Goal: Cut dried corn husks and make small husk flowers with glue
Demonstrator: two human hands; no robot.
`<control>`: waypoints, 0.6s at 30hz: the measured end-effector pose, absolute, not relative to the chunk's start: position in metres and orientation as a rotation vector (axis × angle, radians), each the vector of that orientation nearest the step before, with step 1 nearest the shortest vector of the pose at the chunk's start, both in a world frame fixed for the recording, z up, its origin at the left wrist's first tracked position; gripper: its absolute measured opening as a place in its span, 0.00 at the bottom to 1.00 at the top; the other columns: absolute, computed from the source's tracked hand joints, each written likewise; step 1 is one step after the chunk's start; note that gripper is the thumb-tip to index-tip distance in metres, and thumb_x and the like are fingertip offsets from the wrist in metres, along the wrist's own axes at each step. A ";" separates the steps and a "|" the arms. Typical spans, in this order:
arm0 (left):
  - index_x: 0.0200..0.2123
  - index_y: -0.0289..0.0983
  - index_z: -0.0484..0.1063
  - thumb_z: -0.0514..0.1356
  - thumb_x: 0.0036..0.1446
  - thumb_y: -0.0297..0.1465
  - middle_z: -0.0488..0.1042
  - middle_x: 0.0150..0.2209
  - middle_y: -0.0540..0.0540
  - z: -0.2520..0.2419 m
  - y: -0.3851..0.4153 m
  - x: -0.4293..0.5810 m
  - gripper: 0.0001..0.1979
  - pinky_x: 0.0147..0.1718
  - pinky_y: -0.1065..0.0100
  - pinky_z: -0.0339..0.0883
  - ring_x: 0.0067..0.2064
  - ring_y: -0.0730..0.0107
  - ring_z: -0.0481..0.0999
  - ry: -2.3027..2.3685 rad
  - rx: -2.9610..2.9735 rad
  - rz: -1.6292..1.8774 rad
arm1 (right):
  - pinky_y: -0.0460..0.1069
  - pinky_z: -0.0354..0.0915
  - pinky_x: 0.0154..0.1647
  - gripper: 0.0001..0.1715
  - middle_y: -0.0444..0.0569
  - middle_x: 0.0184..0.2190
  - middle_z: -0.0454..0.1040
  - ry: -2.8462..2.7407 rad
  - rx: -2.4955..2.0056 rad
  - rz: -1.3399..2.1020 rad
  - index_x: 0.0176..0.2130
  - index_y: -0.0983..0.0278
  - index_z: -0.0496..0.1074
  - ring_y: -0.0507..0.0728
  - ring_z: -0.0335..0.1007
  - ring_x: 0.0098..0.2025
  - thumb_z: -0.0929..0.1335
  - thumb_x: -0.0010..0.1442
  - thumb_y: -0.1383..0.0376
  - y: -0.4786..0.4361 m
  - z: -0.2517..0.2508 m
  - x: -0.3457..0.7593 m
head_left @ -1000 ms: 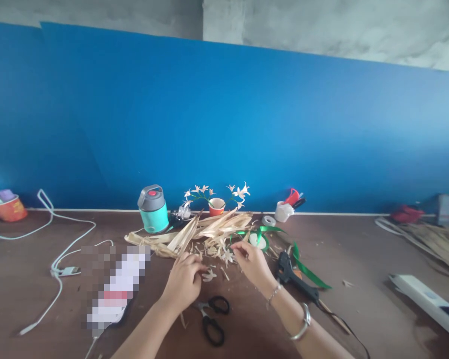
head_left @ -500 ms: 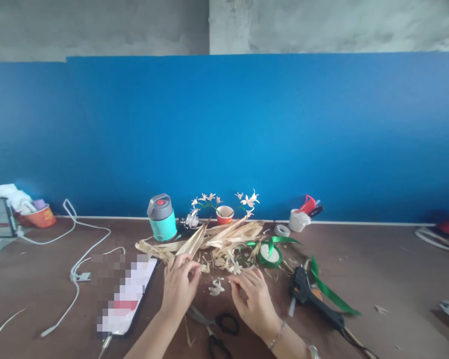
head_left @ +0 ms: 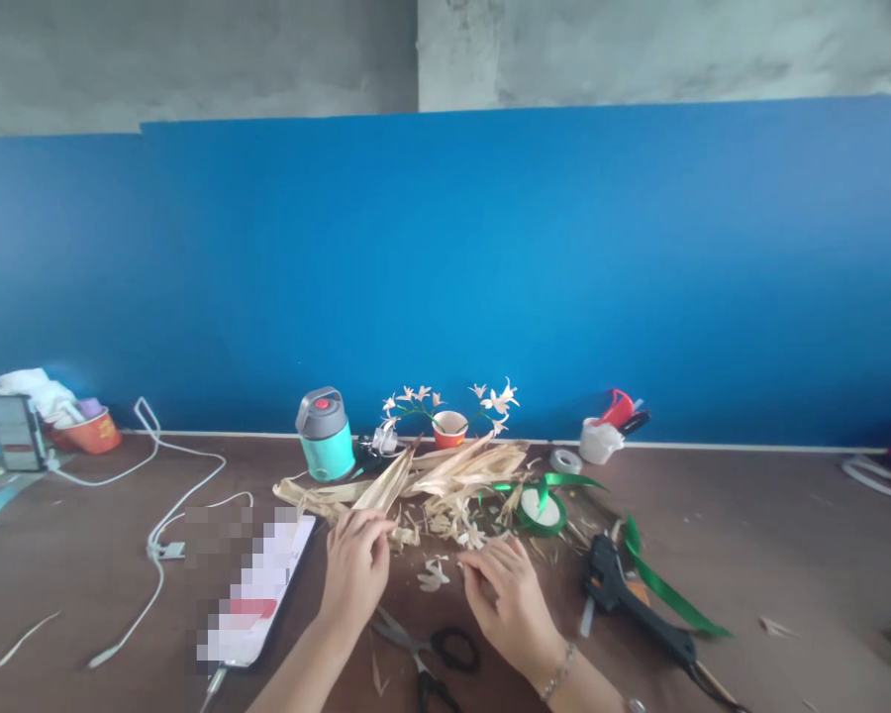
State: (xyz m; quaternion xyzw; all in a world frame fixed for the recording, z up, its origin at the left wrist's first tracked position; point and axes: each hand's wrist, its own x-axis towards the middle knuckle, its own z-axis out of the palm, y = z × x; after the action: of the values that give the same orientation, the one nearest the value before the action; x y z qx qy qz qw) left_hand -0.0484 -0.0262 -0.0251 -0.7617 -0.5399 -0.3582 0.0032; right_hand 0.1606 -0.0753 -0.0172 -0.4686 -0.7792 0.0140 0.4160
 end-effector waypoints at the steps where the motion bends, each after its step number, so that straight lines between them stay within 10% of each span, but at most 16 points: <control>1: 0.30 0.39 0.74 0.50 0.52 0.21 0.75 0.36 0.45 -0.025 -0.027 -0.047 0.14 0.41 0.61 0.62 0.42 0.60 0.71 -1.682 -2.415 -1.123 | 0.50 0.55 0.38 0.10 0.45 0.26 0.74 -1.963 -1.175 0.039 0.33 0.62 0.68 0.54 0.67 0.30 0.62 0.55 0.75 -0.075 -0.018 0.161; 18: 0.35 0.30 0.75 0.53 0.54 0.34 0.66 0.53 0.28 -0.023 -0.005 -0.087 0.14 0.54 0.45 0.46 0.60 0.41 0.52 -2.028 -1.704 -0.703 | 0.50 0.54 0.37 0.10 0.45 0.26 0.73 -2.032 -1.147 0.039 0.34 0.62 0.67 0.54 0.66 0.29 0.61 0.56 0.75 -0.072 -0.026 0.164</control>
State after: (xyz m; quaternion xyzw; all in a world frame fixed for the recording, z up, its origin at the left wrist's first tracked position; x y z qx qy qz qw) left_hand -0.0867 -0.0053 -0.0234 -0.6093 -0.7252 -0.2513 0.1994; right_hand 0.1644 -0.0717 -0.0262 -0.4519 -0.8007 0.0154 0.3930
